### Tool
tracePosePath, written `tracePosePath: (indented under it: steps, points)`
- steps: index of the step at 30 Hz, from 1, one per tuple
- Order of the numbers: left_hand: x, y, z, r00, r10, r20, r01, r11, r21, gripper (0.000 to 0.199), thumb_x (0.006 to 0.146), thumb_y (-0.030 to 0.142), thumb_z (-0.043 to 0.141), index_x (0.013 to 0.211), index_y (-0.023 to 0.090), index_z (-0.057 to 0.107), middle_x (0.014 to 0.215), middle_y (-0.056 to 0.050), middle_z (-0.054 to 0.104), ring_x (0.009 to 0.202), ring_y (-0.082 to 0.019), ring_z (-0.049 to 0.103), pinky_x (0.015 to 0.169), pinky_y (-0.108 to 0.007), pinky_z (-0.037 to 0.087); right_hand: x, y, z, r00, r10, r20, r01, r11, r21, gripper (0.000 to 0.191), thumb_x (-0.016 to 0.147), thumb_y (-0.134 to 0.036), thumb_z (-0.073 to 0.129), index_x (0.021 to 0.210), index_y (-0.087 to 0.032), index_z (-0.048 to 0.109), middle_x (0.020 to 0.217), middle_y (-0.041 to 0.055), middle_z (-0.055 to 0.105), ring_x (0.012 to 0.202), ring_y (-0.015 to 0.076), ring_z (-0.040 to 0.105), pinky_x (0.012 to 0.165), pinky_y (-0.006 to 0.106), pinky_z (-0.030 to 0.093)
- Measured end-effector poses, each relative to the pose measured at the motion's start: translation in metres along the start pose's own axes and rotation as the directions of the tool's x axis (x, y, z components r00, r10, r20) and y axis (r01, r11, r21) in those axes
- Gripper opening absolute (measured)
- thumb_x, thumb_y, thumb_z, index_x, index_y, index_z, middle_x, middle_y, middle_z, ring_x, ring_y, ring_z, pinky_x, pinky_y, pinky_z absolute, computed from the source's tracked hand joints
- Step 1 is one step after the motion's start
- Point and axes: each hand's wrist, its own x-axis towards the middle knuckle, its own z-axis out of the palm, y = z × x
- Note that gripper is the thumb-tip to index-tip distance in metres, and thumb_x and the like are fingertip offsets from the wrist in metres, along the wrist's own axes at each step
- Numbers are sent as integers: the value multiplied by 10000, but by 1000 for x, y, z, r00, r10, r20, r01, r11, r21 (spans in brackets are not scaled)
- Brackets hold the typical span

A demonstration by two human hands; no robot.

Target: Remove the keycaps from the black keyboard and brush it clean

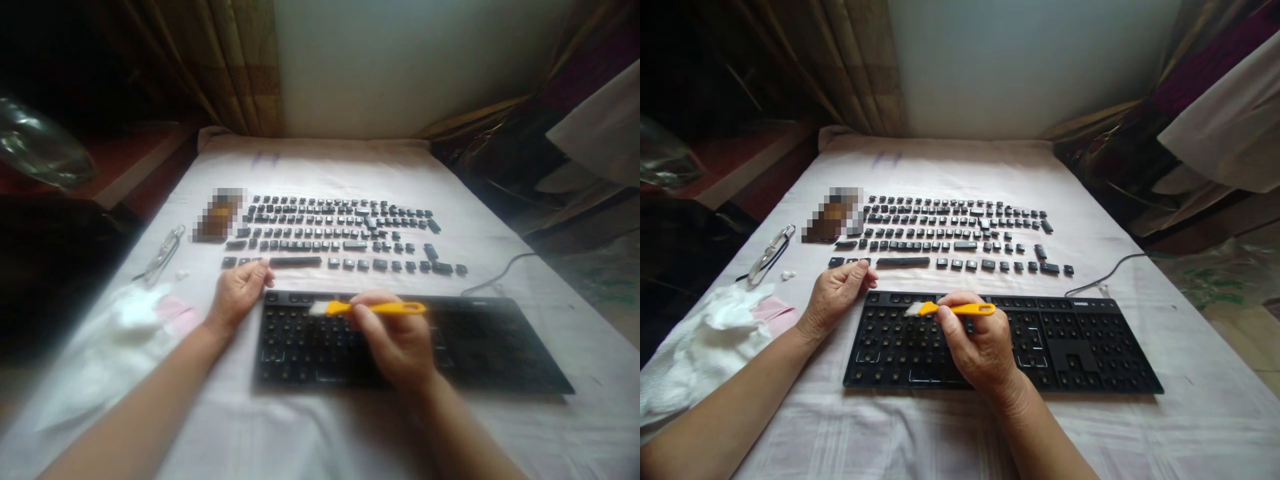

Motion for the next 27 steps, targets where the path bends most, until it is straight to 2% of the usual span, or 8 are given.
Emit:
tracePosePath:
  steps: [7, 12, 19, 27]
  points:
    - [0, 1, 0, 998, -19, 55, 20, 1000, -21, 417, 937, 464, 530, 677, 195, 714, 596, -12, 711, 569, -156, 664, 609, -261, 518, -7, -1, 3, 995, -70, 75, 74, 996, -51, 127, 885, -108, 615, 897, -211, 688, 750, 29, 774, 606, 173, 743, 570, 258, 616]
    - [0, 3, 0, 998, -5, 63, 6, 1000, -9, 404, 949, 438, 529, 680, 196, 708, 593, -7, 706, 561, -152, 657, 601, -258, 515, -4, -3, 4, 981, -123, 147, 137, 987, -87, 151, 885, -81, 611, 928, -215, 665, 748, 24, 776, 593, 171, 747, 540, 246, 606]
    - [0, 4, 0, 997, -24, 74, 23, 1000, 19, 420, 950, 459, 516, 684, 197, 705, 590, -12, 707, 562, -155, 656, 586, -256, 516, -3, -7, 2, 972, -100, 212, 122, 988, -92, 138, 914, -108, 591, 949, -227, 654, 744, 25, 779, 596, 178, 754, 543, 241, 605]
    - [0, 2, 1, 997, 9, 77, -11, 1000, 23, 397, 959, 430, 521, 695, 197, 705, 605, -6, 708, 574, -147, 664, 595, -250, 507, -4, -9, 2, 967, -93, 238, 113, 991, -72, 108, 929, -139, 598, 938, -225, 664, 750, 24, 787, 603, 174, 760, 571, 238, 622]
